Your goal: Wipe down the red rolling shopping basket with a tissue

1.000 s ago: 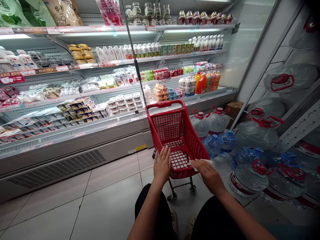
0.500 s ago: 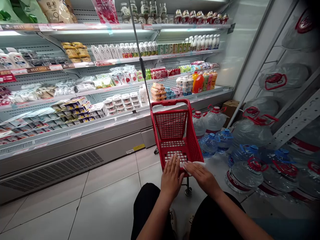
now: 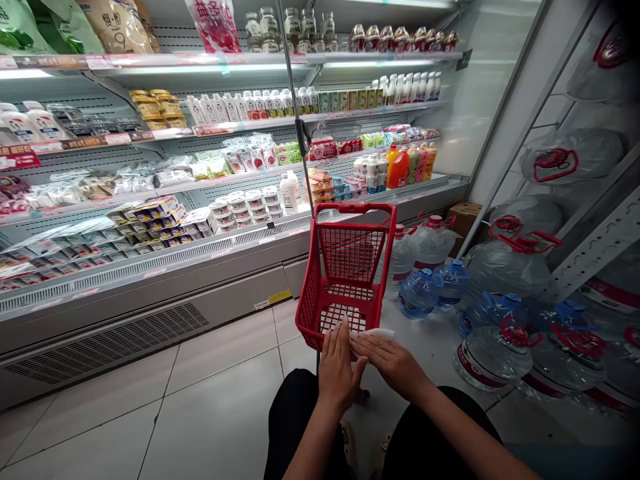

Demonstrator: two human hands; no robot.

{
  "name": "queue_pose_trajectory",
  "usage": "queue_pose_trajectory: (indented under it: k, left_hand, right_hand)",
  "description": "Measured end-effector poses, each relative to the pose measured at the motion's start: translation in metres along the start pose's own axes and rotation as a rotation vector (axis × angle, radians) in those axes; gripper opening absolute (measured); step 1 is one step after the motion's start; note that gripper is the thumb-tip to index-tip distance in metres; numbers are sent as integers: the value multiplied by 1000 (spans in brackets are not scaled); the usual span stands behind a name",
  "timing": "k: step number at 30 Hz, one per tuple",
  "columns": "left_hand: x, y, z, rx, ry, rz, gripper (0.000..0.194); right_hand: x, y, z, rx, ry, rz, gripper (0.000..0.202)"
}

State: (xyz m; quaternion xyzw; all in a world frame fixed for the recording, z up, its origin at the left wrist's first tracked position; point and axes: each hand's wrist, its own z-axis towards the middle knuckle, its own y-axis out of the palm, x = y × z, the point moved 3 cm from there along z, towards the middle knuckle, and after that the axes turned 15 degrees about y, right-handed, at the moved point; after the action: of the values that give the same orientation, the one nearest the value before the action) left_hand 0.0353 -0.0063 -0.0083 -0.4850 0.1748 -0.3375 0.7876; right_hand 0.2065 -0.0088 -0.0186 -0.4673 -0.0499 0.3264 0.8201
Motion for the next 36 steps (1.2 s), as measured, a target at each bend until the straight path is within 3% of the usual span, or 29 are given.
queue_pose_trajectory:
  k: [4, 8, 11, 15, 19, 21, 24, 27, 29, 32, 36]
  left_hand:
    - [-22, -7, -9, -14, 17, -37, 85]
    - [-37, -9, -12, 5, -48, -16, 82]
    - [-47, -10, -13, 21, -67, 21, 79]
    - [-56, -14, -13, 56, -117, 103, 75]
    - [-40, -14, -9, 82, -158, 117, 82]
    - [-27, -11, -8, 71, -120, 100, 86]
    - [-20, -8, -10, 44, -86, 93, 86]
    - [-31, -9, -15, 9, -71, 94, 85]
    - [-42, -12, -16, 2, -86, 105, 83]
    - [-54, -16, -10, 22, -172, 133, 79]
    - [-47, -19, 10, 66, -249, 130, 80]
  right_hand:
    - [26, -12, 23, -10, -33, 42, 55]
    - [37, -9, 46, 64, 64, 41, 53]
    - [19, 1, 48, 70, 98, 34, 52]
    - [-24, 16, 41, -9, 17, 52, 51]
    - [-34, 24, 48, -22, -70, 49, 53]
    - [-20, 24, 57, -7, -107, 38, 56]
    - [21, 18, 72, 6, -65, 5, 59]
    - [65, 6, 83, 41, 61, -44, 62]
    - [79, 2, 87, 58, 102, -61, 63]
    - [68, 6, 88, 74, 92, -49, 63]
    - [20, 25, 84, 64, 39, -9, 66]
